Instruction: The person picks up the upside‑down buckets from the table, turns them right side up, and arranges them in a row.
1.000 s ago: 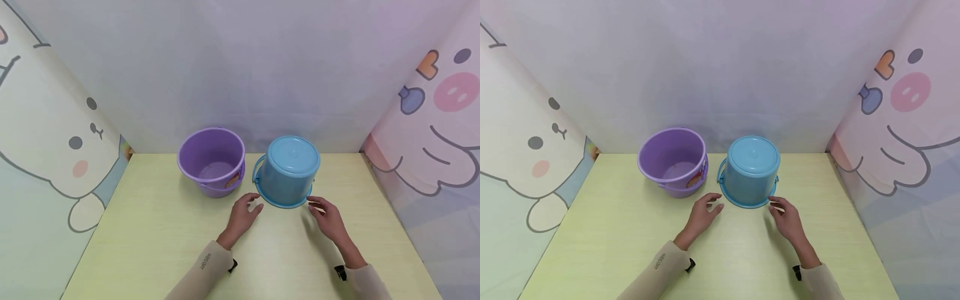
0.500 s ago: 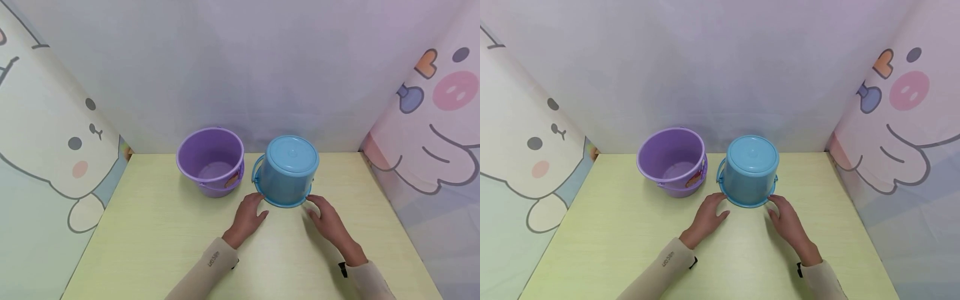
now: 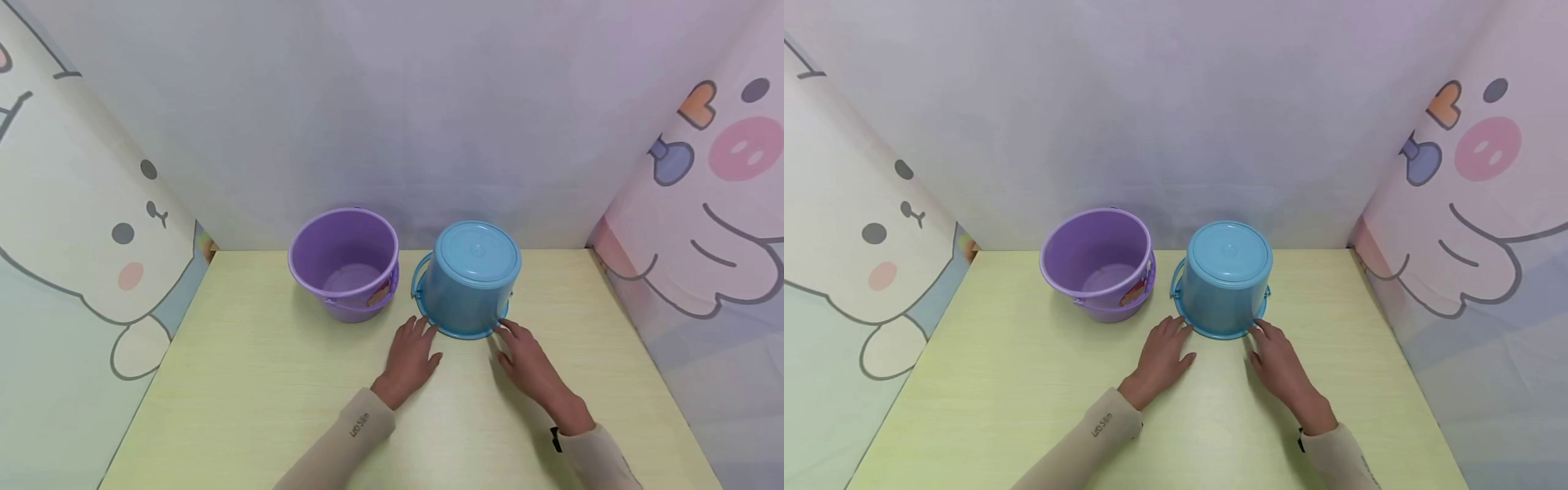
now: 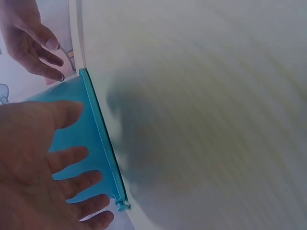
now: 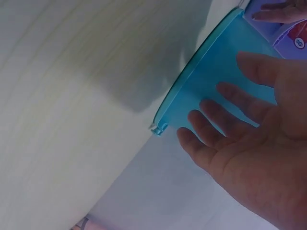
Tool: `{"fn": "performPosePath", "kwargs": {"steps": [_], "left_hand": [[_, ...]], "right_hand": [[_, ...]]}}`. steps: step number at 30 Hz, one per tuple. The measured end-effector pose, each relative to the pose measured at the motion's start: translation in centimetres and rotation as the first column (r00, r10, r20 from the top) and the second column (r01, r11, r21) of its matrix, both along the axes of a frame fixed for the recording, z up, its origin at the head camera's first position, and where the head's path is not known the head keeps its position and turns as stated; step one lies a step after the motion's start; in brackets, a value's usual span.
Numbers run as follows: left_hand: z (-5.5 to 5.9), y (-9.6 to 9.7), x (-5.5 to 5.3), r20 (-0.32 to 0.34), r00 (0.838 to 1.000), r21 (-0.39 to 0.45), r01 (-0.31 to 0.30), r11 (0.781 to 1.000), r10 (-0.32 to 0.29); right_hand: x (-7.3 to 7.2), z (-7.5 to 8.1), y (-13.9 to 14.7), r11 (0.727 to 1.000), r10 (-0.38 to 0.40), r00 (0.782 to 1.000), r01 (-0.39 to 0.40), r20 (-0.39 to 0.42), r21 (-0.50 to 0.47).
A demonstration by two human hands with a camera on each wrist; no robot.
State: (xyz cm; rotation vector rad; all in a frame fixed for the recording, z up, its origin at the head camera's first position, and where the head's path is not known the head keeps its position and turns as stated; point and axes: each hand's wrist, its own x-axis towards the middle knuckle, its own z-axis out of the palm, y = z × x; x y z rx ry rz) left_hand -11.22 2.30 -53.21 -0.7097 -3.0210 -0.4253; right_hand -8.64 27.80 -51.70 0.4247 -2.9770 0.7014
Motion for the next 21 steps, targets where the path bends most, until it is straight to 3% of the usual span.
{"fn": "performPosePath", "kwargs": {"steps": [10, 16, 21], "left_hand": [[-0.1, 0.7, 0.3, 0.015, 1.000, -0.120, 0.008, 0.993, -0.006], [0.0, 1.0, 0.4, -0.026, 0.999, -0.165, 0.016, 0.986, -0.021], [0.1, 1.2, 0.5, -0.036, 0.999, -0.216, 0.016, 0.976, -0.024]], "right_hand": [[0.3, -0.1, -0.4, 0.999, 0.024, 0.999, -0.022, -0.023, 0.048], [0.5, -0.4, -0.5, 0.996, 0.048, 0.997, -0.042, -0.065, 0.078], [0.6, -0.6, -0.5, 0.993, 0.049, 0.998, -0.044, -0.041, 0.112]]}}
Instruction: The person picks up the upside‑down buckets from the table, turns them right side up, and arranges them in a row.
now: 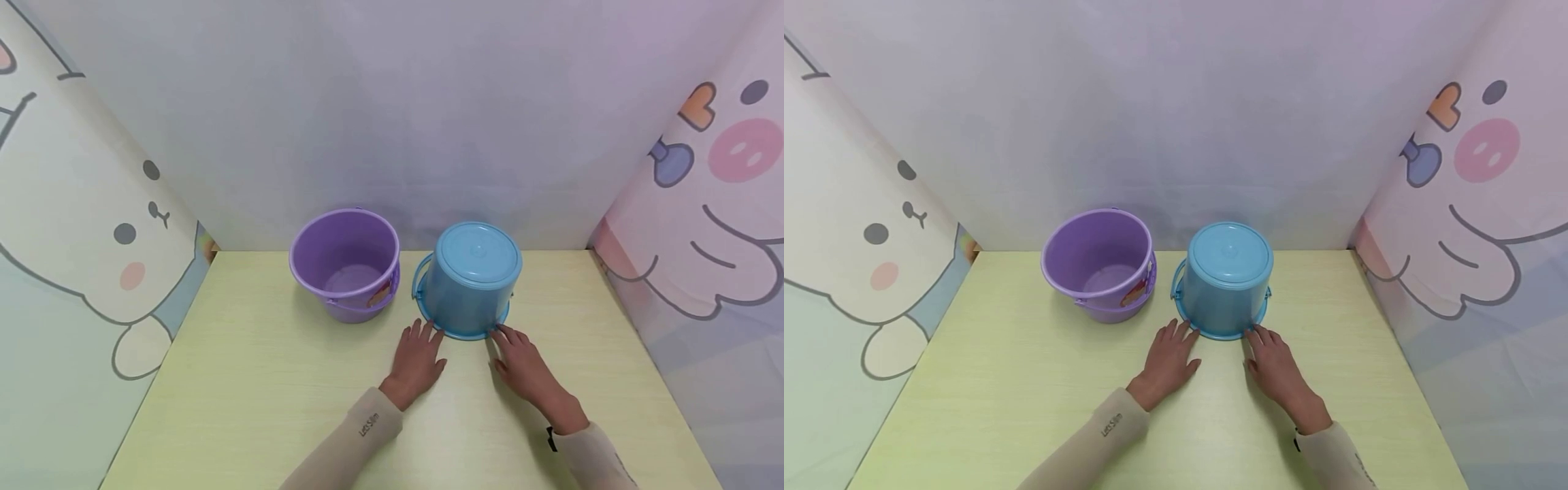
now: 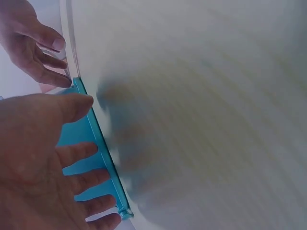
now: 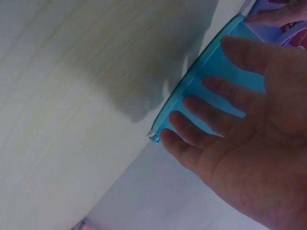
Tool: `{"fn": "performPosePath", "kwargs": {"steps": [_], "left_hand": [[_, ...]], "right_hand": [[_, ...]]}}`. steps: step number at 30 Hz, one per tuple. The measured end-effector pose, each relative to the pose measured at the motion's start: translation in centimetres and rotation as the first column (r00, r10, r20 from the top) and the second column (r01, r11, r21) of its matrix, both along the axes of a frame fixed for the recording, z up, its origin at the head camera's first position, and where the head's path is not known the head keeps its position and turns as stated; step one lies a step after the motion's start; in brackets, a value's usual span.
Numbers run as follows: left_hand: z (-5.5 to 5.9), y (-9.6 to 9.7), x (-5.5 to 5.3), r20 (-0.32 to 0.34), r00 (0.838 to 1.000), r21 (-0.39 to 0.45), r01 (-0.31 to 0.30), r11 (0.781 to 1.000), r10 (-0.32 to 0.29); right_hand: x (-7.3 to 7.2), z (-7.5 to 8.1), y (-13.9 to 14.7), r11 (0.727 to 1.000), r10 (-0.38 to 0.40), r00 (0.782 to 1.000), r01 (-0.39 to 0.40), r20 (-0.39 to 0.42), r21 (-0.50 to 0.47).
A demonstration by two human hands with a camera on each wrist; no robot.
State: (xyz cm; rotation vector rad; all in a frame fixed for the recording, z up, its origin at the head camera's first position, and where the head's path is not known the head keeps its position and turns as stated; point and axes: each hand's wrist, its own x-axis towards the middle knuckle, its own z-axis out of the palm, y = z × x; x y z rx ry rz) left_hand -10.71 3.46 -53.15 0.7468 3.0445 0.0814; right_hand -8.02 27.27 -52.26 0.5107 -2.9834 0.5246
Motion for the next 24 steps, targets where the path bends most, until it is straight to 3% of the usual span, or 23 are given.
{"fn": "performPosePath", "kwargs": {"steps": [10, 24], "left_hand": [[-0.8, 0.3, -0.3, -0.029, 0.999, -0.060, 0.015, 0.998, -0.017], [-0.2, 0.3, -0.7, -0.057, 0.997, -0.046, 0.050, 0.998, -0.053]], "right_hand": [[0.0, -0.1, -0.1, 1.000, 0.010, 1.000, -0.010, -0.007, 0.022], [-0.9, -0.2, -0.3, 0.998, 0.060, 0.998, -0.059, -0.024, 0.028]]}}
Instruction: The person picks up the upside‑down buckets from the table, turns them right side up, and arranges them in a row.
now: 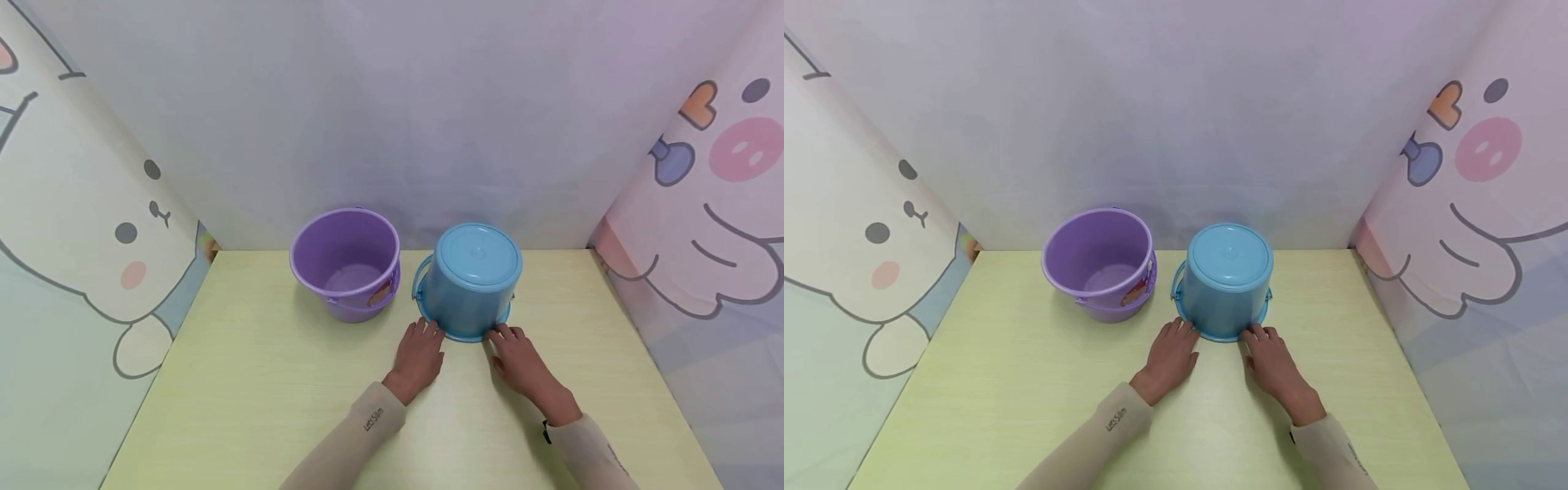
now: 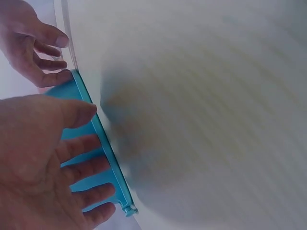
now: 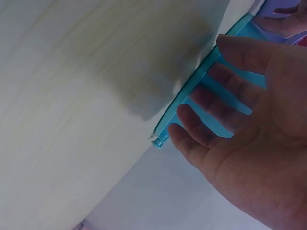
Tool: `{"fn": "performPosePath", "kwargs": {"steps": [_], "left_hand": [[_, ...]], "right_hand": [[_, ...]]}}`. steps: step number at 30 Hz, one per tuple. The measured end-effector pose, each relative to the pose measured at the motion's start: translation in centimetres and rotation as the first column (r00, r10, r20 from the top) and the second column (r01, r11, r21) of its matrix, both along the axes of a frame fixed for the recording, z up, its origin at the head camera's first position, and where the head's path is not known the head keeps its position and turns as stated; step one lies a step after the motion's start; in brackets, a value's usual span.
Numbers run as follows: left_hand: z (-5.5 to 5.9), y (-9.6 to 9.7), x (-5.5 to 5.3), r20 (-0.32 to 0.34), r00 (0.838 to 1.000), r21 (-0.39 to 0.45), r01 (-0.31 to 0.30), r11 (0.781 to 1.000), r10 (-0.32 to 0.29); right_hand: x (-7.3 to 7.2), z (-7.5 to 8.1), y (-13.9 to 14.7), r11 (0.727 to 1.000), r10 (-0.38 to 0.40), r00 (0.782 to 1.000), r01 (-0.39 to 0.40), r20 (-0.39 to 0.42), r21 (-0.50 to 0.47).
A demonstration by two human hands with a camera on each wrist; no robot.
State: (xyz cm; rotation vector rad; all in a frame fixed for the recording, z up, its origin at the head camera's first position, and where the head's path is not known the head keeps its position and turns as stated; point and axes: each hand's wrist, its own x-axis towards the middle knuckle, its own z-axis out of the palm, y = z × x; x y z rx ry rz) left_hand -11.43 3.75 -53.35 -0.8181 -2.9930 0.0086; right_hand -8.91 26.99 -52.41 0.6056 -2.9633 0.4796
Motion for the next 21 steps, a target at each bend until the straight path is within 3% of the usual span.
{"fn": "performPosePath", "kwargs": {"steps": [11, 21], "left_hand": [[-0.02, -0.07, -0.01, -0.071, 0.994, 0.058, 0.093, 0.994, -0.089], [0.09, -0.29, 0.51, -0.060, 0.991, 0.104, 0.126, 0.987, -0.120]], "right_hand": [[0.21, 0.17, -0.15, 1.000, -0.003, 1.000, 0.003, 0.024, 0.003], [0.73, 0.23, 0.04, 1.000, -0.014, 1.000, 0.014, 0.006, 0.012]]}}
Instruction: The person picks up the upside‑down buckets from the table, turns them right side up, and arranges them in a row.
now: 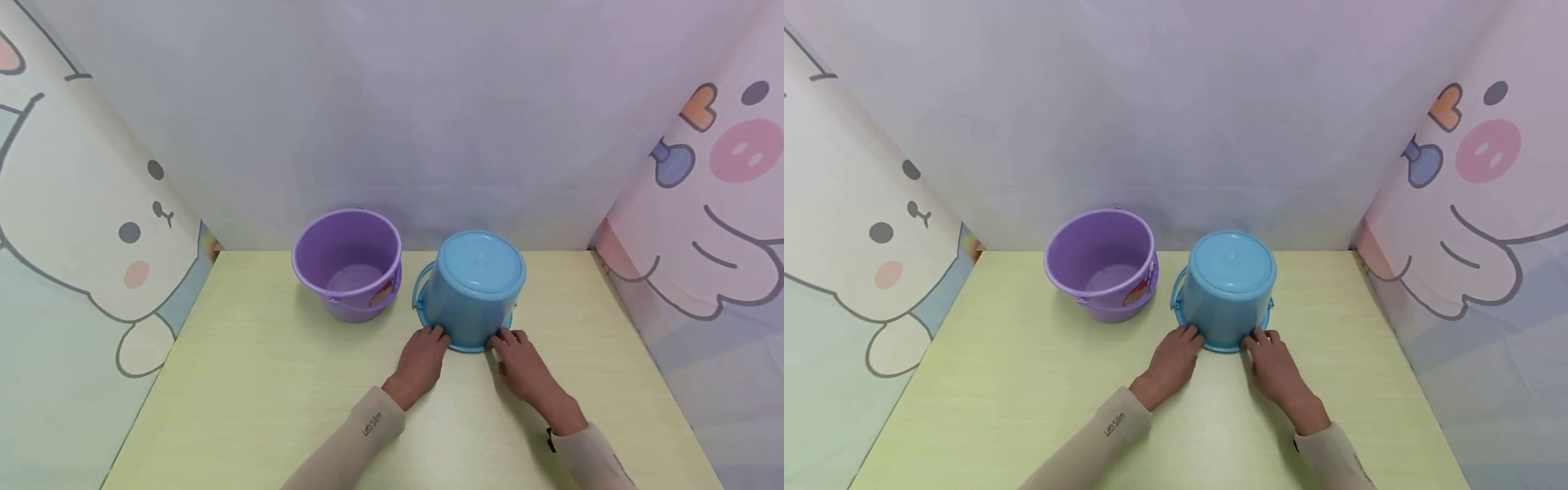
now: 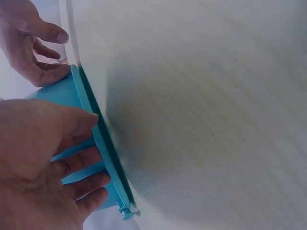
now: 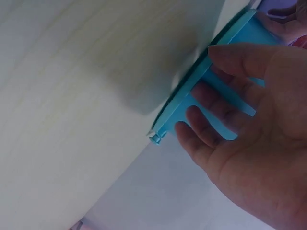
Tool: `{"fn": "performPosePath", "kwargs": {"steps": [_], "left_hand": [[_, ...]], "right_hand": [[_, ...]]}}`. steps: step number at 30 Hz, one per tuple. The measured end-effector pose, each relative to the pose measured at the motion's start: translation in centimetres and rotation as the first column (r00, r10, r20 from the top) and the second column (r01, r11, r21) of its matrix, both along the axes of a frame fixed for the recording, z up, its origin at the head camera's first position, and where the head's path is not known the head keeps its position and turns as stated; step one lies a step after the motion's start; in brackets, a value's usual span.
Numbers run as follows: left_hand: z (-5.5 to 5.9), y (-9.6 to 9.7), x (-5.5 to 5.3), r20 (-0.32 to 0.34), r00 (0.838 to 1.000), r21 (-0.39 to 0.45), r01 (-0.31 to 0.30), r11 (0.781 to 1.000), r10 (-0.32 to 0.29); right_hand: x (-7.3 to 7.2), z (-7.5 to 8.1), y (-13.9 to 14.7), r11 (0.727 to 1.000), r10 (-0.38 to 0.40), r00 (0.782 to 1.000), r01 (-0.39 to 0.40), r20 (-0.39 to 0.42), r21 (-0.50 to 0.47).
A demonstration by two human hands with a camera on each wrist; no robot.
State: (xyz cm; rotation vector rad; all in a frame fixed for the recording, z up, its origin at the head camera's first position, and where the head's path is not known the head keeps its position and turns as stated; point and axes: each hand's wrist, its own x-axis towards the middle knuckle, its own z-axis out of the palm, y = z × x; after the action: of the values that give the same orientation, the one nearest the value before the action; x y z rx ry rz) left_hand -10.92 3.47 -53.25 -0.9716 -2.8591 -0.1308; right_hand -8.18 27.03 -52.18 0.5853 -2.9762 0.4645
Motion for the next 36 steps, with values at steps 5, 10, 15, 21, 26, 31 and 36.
{"fn": "performPosePath", "kwargs": {"steps": [5, 10, 15, 21, 26, 31, 36], "left_hand": [[0.1, 0.1, 0.0, -0.042, 0.999, 0.031, 0.007, 1.000, -0.006], [0.5, 0.3, 0.1, -0.054, 0.998, 0.054, -0.008, 0.998, 0.011], [0.8, 0.4, 0.0, -0.064, 0.997, 0.093, -0.027, 0.995, 0.033], [1.3, 0.4, -0.1, -0.090, 0.995, 0.145, -0.032, 0.989, 0.045], [1.6, 0.2, -0.2, -0.154, 0.987, 0.217, -0.005, 0.976, 0.039], [2.0, 0.0, -0.3, -0.227, 0.973, 0.290, 0.030, 0.956, 0.039], [2.2, -0.2, -0.5, -0.270, 0.963, 0.318, 0.061, 0.946, 0.029]], "right_hand": [[0.1, 0.6, 0.1, 1.000, -0.011, 0.999, 0.011, -0.040, -0.003], [0.1, 1.4, -0.1, 0.999, -0.038, 0.995, 0.038, -0.096, -0.004], [-0.1, 1.7, -0.3, 0.998, -0.059, 0.983, 0.052, -0.173, -0.044], [-0.2, 1.6, -0.5, 0.995, -0.061, 0.950, 0.033, -0.306, -0.098], [-0.2, 2.1, -0.5, 0.993, -0.066, 0.936, 0.027, -0.346, -0.116], [-0.1, 2.5, -0.5, 0.989, -0.070, 0.934, 0.020, -0.349, -0.145], [-0.1, 2.7, -0.3, 0.984, -0.072, 0.930, 0.006, -0.361, -0.180]]}}
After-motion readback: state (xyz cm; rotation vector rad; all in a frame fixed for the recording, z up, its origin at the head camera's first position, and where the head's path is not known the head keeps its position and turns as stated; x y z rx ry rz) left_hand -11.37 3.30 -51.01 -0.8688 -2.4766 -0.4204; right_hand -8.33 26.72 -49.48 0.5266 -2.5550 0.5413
